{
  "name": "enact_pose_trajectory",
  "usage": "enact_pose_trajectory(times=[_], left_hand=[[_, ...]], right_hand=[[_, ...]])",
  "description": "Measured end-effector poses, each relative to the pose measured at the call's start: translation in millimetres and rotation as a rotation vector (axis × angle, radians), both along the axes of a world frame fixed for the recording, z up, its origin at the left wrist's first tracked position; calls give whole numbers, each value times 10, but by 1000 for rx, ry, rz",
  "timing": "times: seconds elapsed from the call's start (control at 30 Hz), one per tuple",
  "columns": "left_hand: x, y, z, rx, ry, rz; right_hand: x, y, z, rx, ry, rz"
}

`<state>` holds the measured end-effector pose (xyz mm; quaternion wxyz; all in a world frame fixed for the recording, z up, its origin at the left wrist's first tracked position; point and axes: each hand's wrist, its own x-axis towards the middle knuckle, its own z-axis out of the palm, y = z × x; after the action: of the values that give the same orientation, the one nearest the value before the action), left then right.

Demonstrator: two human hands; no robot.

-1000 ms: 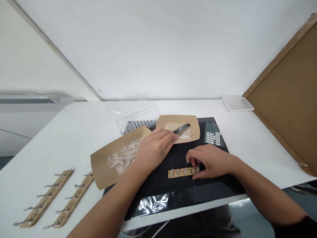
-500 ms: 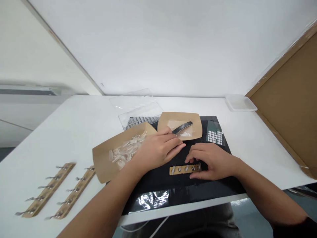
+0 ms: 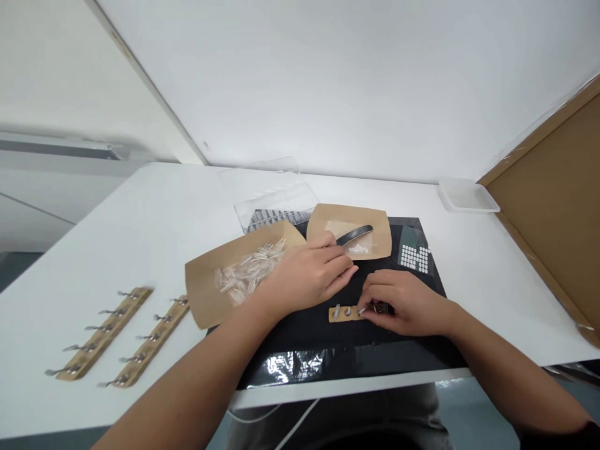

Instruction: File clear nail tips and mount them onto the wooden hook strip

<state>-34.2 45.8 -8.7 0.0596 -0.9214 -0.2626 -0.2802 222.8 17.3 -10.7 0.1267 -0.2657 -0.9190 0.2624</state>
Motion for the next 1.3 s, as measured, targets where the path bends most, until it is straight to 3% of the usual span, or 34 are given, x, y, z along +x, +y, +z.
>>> enact_pose_trajectory(times=[0.27, 0.43, 0.6, 0.87, 1.07, 1.3], left_hand=[[0, -20, 35, -223, -117, -48], [-13, -12, 41, -254, -142, -62], [-45, -5, 33, -338, -111, -58], [-94, -47, 113, -553, -49, -156], [-122, -41, 151, -531, -69, -203], [-198, 22, 159, -371, -38, -170]], right_hand=[[6, 6, 12, -54, 35, -34], [-5, -6, 4, -28, 15, -70], [-28, -17, -15, -24, -3, -110], [-5, -5, -10, 23, 5, -107], [-2, 3, 19, 32, -44, -128], [-2, -15, 16, 48, -51, -120]])
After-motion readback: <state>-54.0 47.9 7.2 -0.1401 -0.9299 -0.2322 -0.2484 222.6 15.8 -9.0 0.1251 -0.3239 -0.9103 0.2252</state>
